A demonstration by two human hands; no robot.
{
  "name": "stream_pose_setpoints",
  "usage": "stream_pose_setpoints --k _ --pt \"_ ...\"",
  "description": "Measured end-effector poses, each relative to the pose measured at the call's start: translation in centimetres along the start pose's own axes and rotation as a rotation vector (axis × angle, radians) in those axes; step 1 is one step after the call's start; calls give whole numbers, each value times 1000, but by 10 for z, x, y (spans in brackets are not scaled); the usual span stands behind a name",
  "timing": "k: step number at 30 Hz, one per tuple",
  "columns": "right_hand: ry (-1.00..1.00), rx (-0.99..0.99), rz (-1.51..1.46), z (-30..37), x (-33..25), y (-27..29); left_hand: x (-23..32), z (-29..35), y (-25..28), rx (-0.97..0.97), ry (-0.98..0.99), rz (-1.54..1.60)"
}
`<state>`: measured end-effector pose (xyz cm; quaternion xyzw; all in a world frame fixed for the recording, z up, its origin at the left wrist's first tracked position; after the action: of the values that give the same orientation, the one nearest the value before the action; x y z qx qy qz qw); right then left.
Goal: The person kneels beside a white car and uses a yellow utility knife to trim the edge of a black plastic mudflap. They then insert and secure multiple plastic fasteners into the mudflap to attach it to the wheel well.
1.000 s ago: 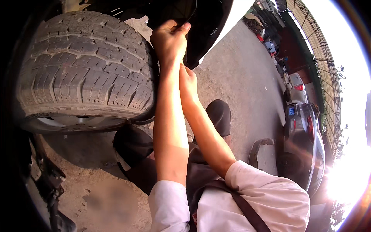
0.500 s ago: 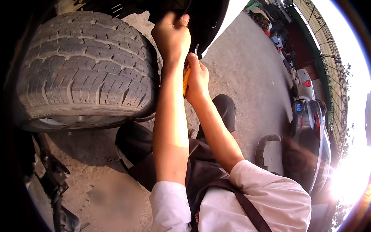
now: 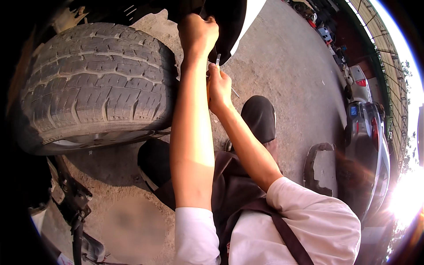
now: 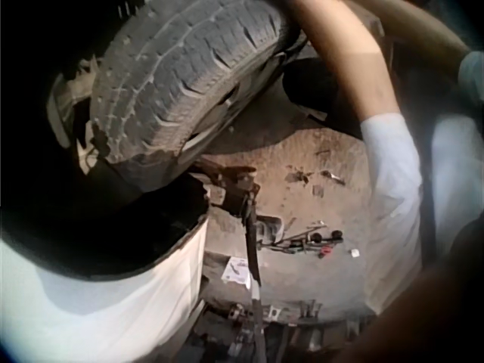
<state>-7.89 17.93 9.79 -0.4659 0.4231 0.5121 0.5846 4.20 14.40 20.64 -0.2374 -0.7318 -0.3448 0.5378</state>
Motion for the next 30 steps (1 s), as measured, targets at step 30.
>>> stream_pose_setpoints --k 30 --pt "24 345 317 -50 23 -19 -27 4 -36 -116 175 -414"
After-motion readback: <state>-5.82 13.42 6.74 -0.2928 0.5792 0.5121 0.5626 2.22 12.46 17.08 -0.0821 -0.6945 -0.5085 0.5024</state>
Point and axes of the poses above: each hand's wrist, its own z-axis away from the middle knuckle, its own y-axis out of the back of the hand, x = y × z, the point moved 2 cm from there along -z, towards the middle knuckle, and after that the axes turned 1 degree about x, right-handed, at the moved point
